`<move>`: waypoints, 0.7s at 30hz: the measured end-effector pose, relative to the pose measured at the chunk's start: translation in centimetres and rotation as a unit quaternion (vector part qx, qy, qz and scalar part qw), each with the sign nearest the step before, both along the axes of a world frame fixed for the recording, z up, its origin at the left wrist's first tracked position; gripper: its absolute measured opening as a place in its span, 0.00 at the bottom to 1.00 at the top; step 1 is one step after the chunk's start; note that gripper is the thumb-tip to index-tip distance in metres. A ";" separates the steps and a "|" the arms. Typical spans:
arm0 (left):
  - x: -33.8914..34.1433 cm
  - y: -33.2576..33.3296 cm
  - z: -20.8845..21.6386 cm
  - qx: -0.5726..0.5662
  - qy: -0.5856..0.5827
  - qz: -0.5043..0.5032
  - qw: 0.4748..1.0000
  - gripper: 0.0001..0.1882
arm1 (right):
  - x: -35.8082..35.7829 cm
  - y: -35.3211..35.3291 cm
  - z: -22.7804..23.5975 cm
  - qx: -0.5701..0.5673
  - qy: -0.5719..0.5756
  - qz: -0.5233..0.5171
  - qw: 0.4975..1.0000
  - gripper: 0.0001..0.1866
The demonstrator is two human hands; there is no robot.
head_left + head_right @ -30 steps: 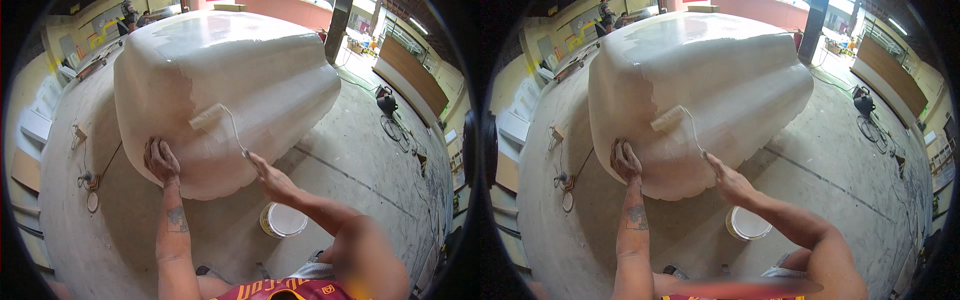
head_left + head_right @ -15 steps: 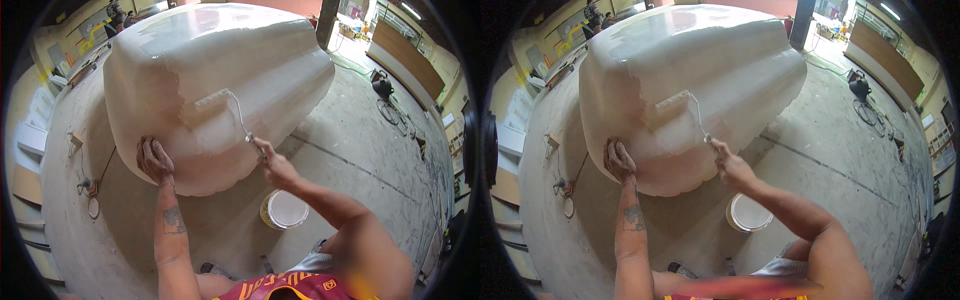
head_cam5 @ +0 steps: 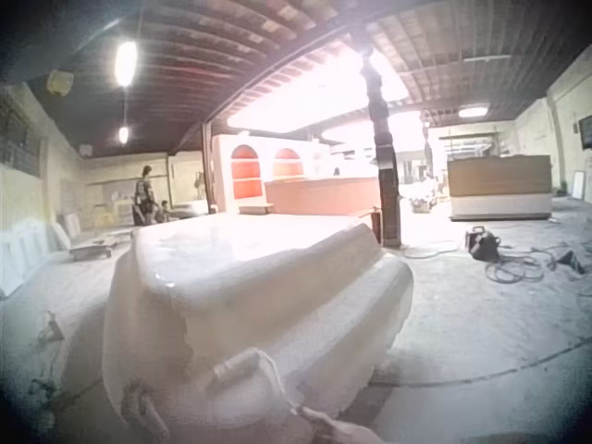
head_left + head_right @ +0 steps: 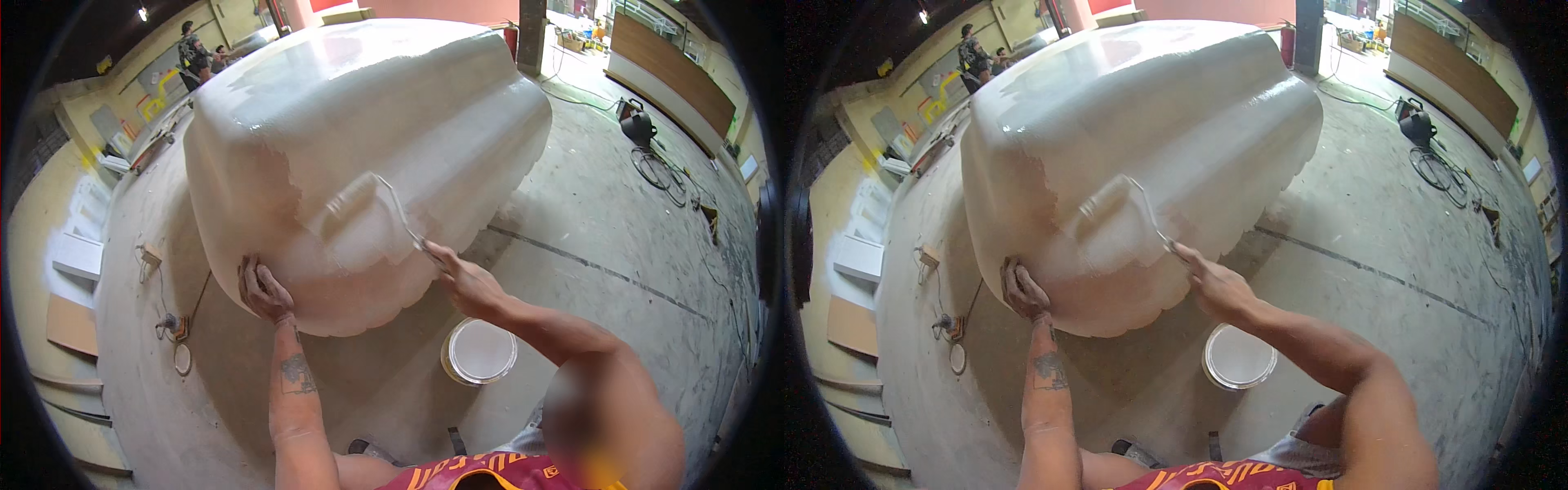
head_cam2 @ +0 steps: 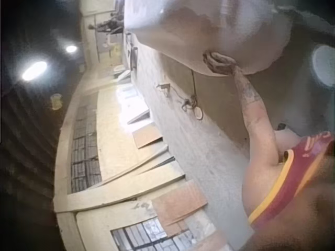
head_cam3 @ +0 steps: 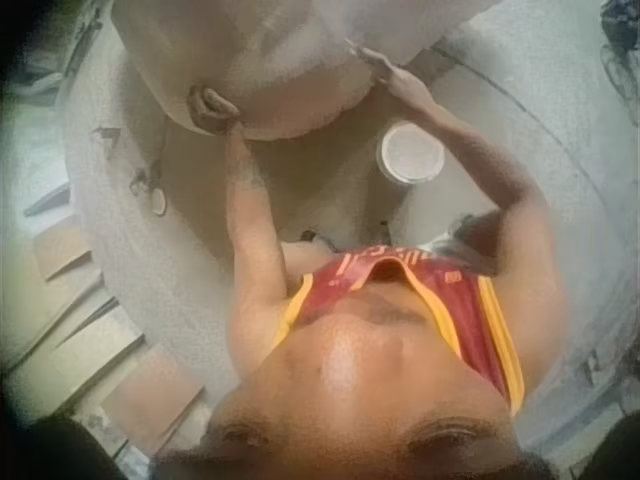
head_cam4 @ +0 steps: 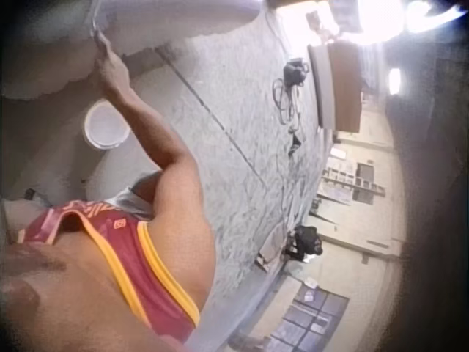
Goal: Using a paint roller to apply a white coating or paint to the surface of a large industrial mold.
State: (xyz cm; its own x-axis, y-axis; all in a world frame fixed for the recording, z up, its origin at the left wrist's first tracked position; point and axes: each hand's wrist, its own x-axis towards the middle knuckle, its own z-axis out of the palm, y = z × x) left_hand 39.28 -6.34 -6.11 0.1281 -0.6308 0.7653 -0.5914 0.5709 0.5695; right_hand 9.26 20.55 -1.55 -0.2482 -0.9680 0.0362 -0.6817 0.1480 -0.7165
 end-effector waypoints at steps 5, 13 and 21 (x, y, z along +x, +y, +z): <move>-0.1 0.2 -0.7 -0.003 -0.014 0.032 0.999 0.23 | 1.6 -7.8 3.0 -0.089 0.004 -0.028 0.996 0.29; -0.1 0.1 0.0 0.012 -0.021 0.006 1.000 0.24 | -3.3 4.7 -0.4 0.022 0.020 0.011 1.000 0.32; -0.1 -0.1 0.2 0.034 -0.012 0.014 0.999 0.22 | -3.7 3.7 -2.4 -0.093 0.022 0.015 0.995 0.32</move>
